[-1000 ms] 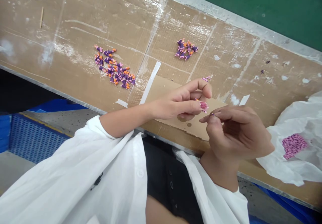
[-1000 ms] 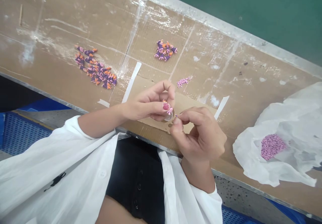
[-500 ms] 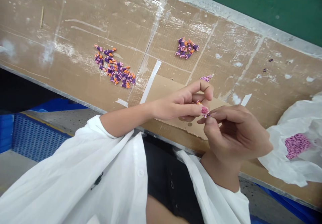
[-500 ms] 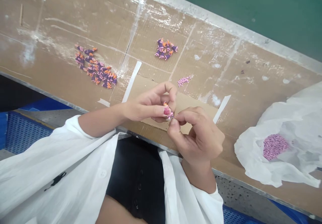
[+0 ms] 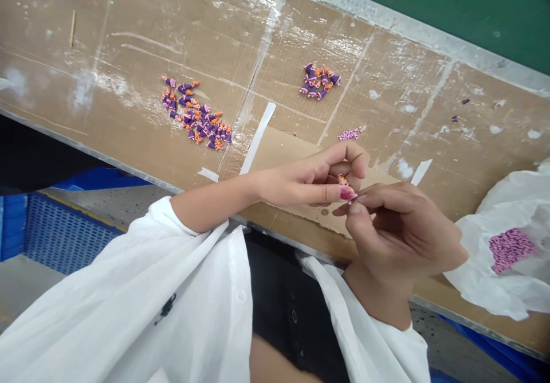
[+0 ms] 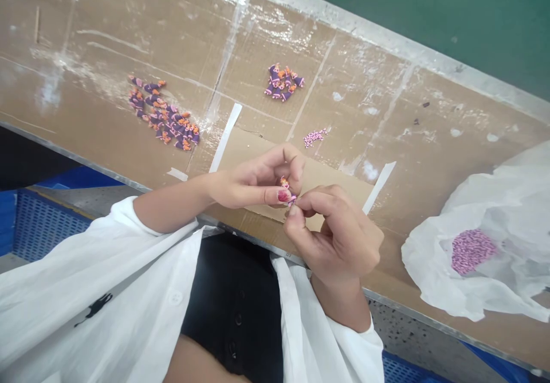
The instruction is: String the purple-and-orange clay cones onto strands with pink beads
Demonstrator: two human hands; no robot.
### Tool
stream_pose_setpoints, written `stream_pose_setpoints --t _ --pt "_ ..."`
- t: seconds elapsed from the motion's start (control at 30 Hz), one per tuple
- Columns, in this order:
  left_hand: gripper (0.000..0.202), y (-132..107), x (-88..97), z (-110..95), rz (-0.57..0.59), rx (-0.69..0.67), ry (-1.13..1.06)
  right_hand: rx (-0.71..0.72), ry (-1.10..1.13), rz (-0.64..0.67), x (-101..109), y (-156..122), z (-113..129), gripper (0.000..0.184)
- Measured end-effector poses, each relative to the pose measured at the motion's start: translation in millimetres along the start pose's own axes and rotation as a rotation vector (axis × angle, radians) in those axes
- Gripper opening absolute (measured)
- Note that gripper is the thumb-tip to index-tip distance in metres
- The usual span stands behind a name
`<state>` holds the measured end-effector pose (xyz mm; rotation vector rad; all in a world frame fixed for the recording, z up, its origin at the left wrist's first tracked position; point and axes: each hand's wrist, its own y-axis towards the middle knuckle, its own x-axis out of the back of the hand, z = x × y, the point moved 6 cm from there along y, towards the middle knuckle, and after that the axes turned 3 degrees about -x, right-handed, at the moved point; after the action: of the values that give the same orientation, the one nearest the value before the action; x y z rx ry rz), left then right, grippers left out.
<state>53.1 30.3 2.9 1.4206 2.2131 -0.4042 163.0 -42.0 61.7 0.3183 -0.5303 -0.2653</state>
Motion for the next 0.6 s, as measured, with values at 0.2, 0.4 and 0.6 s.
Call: stream_pose_setpoints --t 0.2,0.4,0.6 --pt "0.042 1 -3.7 2 0.025 -0.034 -0.065 0.056 -0.053 -0.022 -1 1 4 0.029" --pt "0.045 2 -4.3 6 0.037 -0.062 -0.047 0.136 -0.102 -0.042 -3 0 8 0.03" --pt "0.036 1 -5.1 -4 0.058 -0.189 0.114 0.137 -0.058 -0.014 0 -1 3 0.029"
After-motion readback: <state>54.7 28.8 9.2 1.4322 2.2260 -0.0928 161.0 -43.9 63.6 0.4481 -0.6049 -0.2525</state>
